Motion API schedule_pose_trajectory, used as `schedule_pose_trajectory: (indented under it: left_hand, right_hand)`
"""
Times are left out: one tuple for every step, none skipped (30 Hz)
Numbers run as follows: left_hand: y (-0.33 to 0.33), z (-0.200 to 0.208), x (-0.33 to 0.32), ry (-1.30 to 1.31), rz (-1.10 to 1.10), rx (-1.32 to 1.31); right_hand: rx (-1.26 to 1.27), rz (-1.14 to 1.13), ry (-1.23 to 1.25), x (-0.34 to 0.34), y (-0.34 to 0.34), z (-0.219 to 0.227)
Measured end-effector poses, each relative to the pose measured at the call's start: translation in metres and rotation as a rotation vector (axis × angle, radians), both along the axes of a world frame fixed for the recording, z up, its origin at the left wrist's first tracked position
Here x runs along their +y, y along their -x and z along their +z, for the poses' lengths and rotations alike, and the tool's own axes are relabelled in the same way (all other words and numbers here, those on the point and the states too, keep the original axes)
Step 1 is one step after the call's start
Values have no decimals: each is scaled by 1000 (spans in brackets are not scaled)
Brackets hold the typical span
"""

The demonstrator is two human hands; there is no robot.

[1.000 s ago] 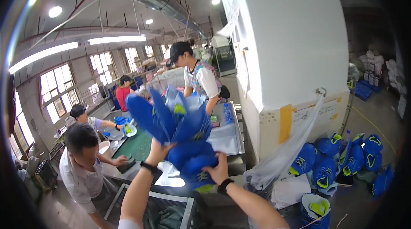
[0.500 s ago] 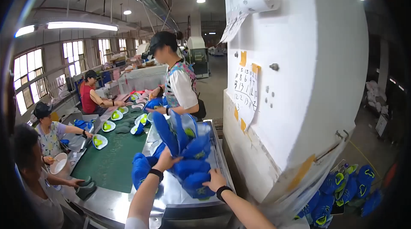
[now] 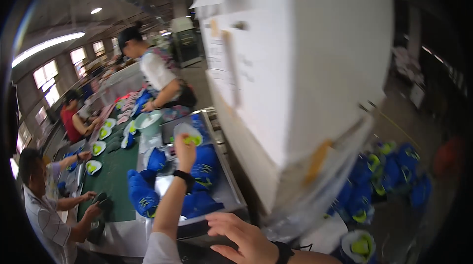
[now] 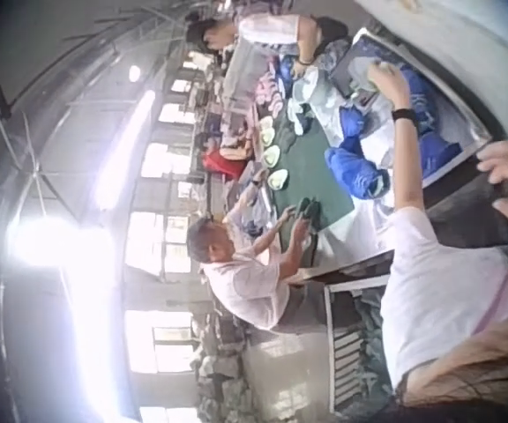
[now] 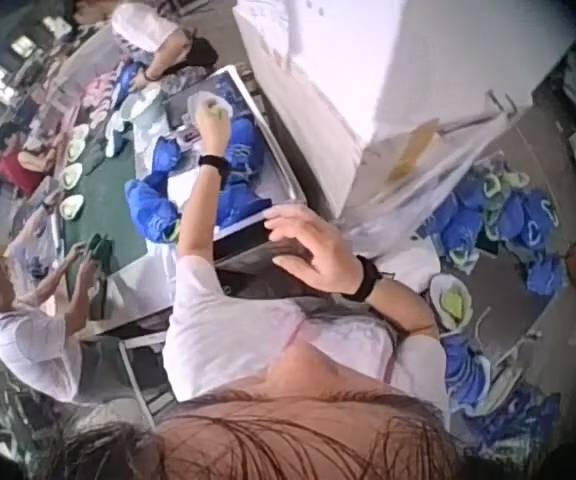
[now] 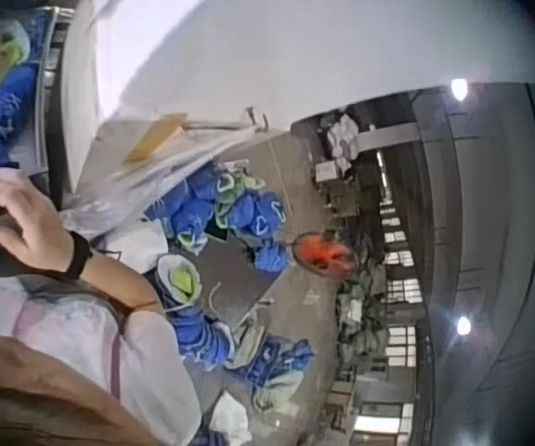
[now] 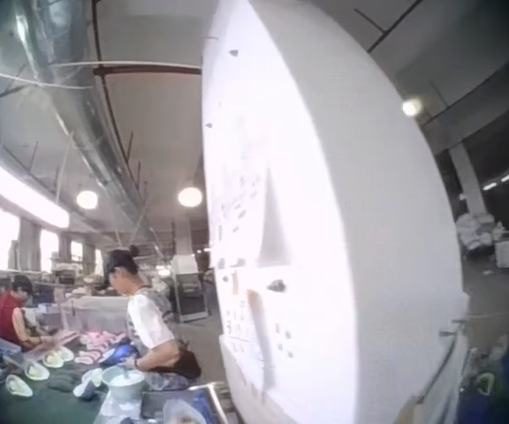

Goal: The recorder collects blue shoe upper components from a tray and stacks them neatly on a metal table in a factory.

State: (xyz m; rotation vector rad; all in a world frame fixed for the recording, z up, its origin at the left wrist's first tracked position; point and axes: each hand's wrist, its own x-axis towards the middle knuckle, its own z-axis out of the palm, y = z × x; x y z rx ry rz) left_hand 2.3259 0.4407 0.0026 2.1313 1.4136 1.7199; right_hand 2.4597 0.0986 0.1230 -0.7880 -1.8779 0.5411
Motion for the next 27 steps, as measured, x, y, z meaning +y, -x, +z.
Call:
schedule_pose_trajectory:
  left_hand:
    - [-24,29,-33,-9,-164,-174]
    - [-47,59,-71,-79,-267,-268]
    - [-63,87,-115,-106,-372,-306]
    - [-78,107,-153,-103,-556,-387]
    - [-109,131,-206,-118,-744,-479]
    - [-109,143,-240,-316,-827,-311]
    - [-143,157,-291,-445,-1007,-205]
    - [-171,165,-337,-502,-1143,-53]
    - [-196,172,-383,-577,-1251,168]
    - [-226,166,-422,-628,-1380,288]
    - [-258,151,-456,-631,-1485,352]
    - [-289,133,-488,-578,-1576,433]
    - [-322,105,-510,-533,-1638,529]
    - [-349,74,-526,-450,-1677,633]
    - [-375,43,-537,-321,-1647,872]
    - [-393,16,-546,-186,-1622,1103]
    - [-410,-21,-550,-46,-1591,1253]
    - [-411,-31,-563,-65,-1486,1464]
    - [-404,-45,-575,-153,-1440,1489]
    - [-395,-51,-586,-272,-1381,1548]
    - [-382,-60,-591,-221,-1370,1568]
    - [-371,-81,-582,-202,-1335,1585]
    - [-363,-89,-584,-125,-1350,1572]
    - [-355,-104,-570,-78,-1426,1462]
    - [-351,-108,-569,-53,-1481,1394]
    - [-349,-111,-568,-23,-1525,1318]
    - [-346,-115,-564,-11,-1545,1244]
  right_hand:
    - [120,-34,16,-30,-20,2]
    - [123,-96,-57,-59,-44,5]
    - [321,-170,-22,-96,-59,9]
    - [451,-302,-156,-130,-75,19]
    - [455,-417,-146,-173,-92,29]
    - [735,-315,-298,-205,-106,33]
    - [947,-311,-504,-260,-112,46]
    - [1153,-244,-727,-306,-118,55]
    - [1098,-253,-917,-346,-123,58]
    - [1090,-293,-939,-376,-124,58]
    - [926,-308,-1138,-400,-120,56]
    - [742,-326,-1326,-422,-116,53]
    - [732,-341,-1334,-438,-106,48]
    - [711,-367,-1362,-451,-103,45]
    - [719,-553,-1311,-463,-104,40]
    - [719,-736,-1257,-476,-104,37]
    - [769,-782,-1162,-504,-104,16]
    - [838,-1085,-1200,-513,-117,3]
    - [891,-1396,-1230,-522,-131,-5]
    - [797,-1604,-1043,-536,-153,-21]
    - [699,-1788,-841,-554,-171,-35]
    - [673,-1916,-656,-564,-190,-55]
    - [711,-1992,-432,-569,-208,-71]
    - [591,-1992,-166,-570,-229,-96]
    - [456,-1962,89,-570,-247,-113]
    - [179,-1895,219,-573,-273,-152]
    - [-63,-1779,466,-570,-295,-168]
